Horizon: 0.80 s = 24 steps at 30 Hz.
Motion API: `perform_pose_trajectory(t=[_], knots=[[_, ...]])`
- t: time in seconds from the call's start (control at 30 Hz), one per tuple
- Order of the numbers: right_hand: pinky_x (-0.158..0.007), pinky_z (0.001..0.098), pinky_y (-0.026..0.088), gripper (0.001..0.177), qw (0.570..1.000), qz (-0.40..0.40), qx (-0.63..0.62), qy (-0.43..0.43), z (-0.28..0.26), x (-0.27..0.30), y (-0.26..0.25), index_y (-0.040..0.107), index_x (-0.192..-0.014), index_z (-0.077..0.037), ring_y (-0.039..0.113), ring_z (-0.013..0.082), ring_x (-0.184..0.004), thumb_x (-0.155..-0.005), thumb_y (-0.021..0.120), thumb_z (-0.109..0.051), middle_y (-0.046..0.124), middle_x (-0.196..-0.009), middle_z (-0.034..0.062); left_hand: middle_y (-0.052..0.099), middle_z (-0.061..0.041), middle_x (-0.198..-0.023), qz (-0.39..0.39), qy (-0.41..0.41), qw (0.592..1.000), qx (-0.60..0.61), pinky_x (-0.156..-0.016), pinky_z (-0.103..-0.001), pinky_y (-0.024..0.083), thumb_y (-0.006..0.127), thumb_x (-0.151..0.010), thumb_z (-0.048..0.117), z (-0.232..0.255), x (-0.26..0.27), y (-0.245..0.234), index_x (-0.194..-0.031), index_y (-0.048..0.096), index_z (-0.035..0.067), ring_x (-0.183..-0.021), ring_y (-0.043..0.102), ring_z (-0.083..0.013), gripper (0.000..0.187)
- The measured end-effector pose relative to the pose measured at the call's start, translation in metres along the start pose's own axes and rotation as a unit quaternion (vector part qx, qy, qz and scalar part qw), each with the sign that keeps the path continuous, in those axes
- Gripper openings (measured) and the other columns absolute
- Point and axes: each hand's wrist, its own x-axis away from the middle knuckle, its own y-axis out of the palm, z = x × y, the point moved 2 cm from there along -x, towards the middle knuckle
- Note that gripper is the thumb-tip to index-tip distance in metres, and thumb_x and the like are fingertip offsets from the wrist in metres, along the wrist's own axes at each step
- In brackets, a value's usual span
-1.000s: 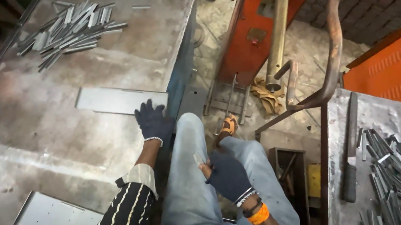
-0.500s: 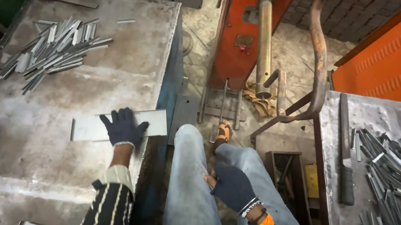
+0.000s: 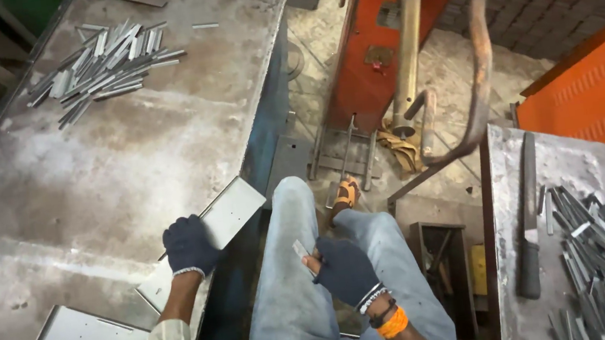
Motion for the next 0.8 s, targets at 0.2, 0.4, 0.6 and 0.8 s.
perform_pose_trajectory(t=[0.2,0.4,0.6,0.8], knots=[[-0.064,0.0439,0.051,0.031,0.998,0.012,-0.032,0.061,-0.002,0.003,-0.014,0.063,-0.078,-0.009,0.069,0.0322,-0.066,-0.088,0.069,-0.038,0.068,-0.062,0.0114,0.058,-0.024,-0.115,0.015,-0.100,0.983,0.155,-0.088,-0.048,0.053,0.095,-0.051,0.061,0.017,-0.026,-0.047,-0.120,0.059,0.000,-0.106,0.061,-0.0396,0.099],[-0.057,0.0435,0.049,0.032,0.985,0.168,-0.016,-0.035,0.022,0.011,-0.037,0.066,-0.081,-0.004,0.064,0.0318,-0.060,-0.094,0.073,-0.033,0.064,-0.069,0.0168,0.070,-0.020,-0.112,-0.024,-0.044,0.842,0.537,-0.081,-0.040,0.055,0.087,-0.071,0.035,0.072,-0.036,-0.114,-0.134,0.059,-0.002,-0.095,0.068,-0.0275,0.078],[-0.040,0.0279,0.052,0.035,0.936,0.206,-0.261,0.118,0.046,0.032,-0.073,0.060,-0.085,0.001,0.067,0.0128,-0.048,-0.095,0.069,-0.031,0.067,-0.064,0.0068,0.076,-0.010,-0.102,-0.187,-0.008,0.624,0.759,-0.076,-0.031,0.059,0.076,-0.087,0.010,0.159,0.003,-0.095,-0.120,0.071,-0.003,-0.086,0.072,-0.0167,0.036],[-0.042,0.0284,0.047,0.024,0.884,0.260,-0.331,0.201,0.096,0.100,-0.107,0.066,-0.097,-0.002,0.061,0.0142,-0.047,-0.096,0.067,-0.026,0.063,-0.066,0.0059,0.074,-0.009,-0.097,-0.290,-0.061,0.518,0.802,-0.071,-0.033,0.059,0.071,-0.092,0.017,0.228,0.040,-0.062,-0.115,0.070,0.003,-0.080,0.073,-0.0191,0.027]])
